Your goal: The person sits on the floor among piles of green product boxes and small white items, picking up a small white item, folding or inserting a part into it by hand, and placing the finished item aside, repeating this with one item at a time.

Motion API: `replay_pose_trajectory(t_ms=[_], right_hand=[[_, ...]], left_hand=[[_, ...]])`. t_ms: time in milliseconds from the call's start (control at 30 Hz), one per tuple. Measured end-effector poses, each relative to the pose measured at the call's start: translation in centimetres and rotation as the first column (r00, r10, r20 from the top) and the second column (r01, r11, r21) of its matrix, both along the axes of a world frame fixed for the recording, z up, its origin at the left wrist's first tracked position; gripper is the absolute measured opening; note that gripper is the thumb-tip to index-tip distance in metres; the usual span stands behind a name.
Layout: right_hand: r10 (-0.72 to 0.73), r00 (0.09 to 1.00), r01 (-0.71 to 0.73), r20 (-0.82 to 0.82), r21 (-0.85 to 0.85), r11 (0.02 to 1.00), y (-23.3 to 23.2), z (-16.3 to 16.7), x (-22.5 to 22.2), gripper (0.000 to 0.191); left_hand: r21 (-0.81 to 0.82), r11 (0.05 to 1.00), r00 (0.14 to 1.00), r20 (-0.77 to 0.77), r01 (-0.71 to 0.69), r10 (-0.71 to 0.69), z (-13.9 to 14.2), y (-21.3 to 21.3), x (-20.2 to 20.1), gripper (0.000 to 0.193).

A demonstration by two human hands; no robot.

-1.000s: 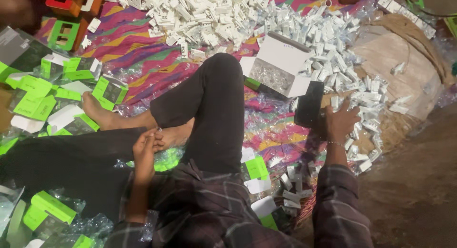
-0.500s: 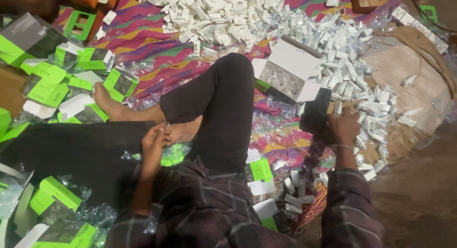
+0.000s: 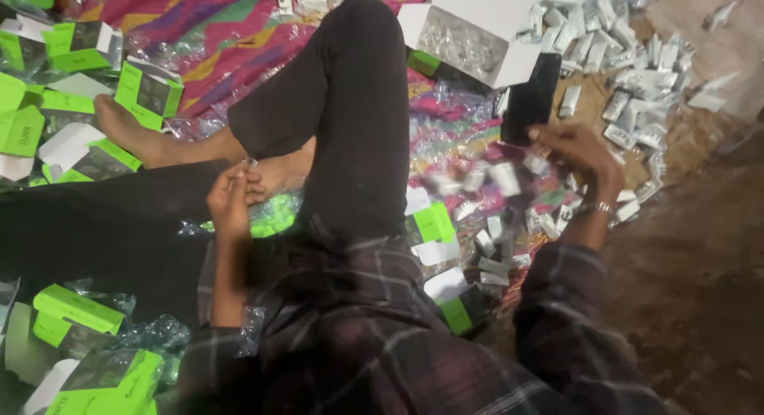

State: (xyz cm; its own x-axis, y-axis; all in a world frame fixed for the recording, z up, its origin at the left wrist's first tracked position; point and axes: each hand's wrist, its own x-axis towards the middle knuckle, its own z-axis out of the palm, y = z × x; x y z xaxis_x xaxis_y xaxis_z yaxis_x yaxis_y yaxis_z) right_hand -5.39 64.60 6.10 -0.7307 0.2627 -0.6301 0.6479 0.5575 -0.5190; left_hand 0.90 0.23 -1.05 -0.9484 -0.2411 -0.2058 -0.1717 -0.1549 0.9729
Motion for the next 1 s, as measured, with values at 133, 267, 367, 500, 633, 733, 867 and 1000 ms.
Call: replay_pose_trajectory(t_ms=[133,267,367,500,633,733,867,1000], right_hand=[[0.167,0.882,-0.043,-0.441,0.278,0.96,3.4,1.5,-3.5,0.053],[-0.016,0.859,0.324,-0.512,0.519,0.791,8.5,1.2,-4.5,0.084],[0.055,0.928,0.23,-0.368,0.684,0.692,10.0,-1.0,-4.1,0.104],[0.099,0.982,0.063,-0.159,0.778,0.625,10.4,-2.0,-4.0,0.125],[0.085,0.983,0.068,-0.165,0.744,0.665,9.9,-1.6,-2.9,0.12],[-0.021,0.973,0.183,-0.231,0.71,0.68,8.5,-2.0,-1.5,0.108],[0.04,0.919,0.28,-0.393,0.719,0.637,6.7,-3.3,0.1,0.098],[-0.062,0.913,0.317,-0.403,0.606,0.73,4.8,-3.8,2.1,0.087]], left_hand=[[0.007,1.0,1.0,0.023,0.022,-0.022,-0.1,-0.3,-0.3,0.028],[-0.047,0.999,0.999,0.032,0.005,-0.004,0.3,0.1,-0.1,0.029],[-0.078,0.997,1.0,-0.02,0.016,-0.017,0.6,0.4,0.5,0.029],[-0.066,0.998,1.0,0.023,0.002,0.0,0.2,0.8,-0.4,0.028],[-0.059,0.998,1.0,0.001,0.009,-0.009,-0.3,0.5,-0.8,0.028],[-0.056,0.998,1.0,-0.007,0.013,-0.013,-0.7,0.3,-0.6,0.028],[-0.056,0.998,1.0,0.001,0.015,-0.015,-1.4,0.5,-0.9,0.028],[-0.024,1.0,1.0,0.005,-0.01,0.01,-2.3,0.6,-1.1,0.028]])
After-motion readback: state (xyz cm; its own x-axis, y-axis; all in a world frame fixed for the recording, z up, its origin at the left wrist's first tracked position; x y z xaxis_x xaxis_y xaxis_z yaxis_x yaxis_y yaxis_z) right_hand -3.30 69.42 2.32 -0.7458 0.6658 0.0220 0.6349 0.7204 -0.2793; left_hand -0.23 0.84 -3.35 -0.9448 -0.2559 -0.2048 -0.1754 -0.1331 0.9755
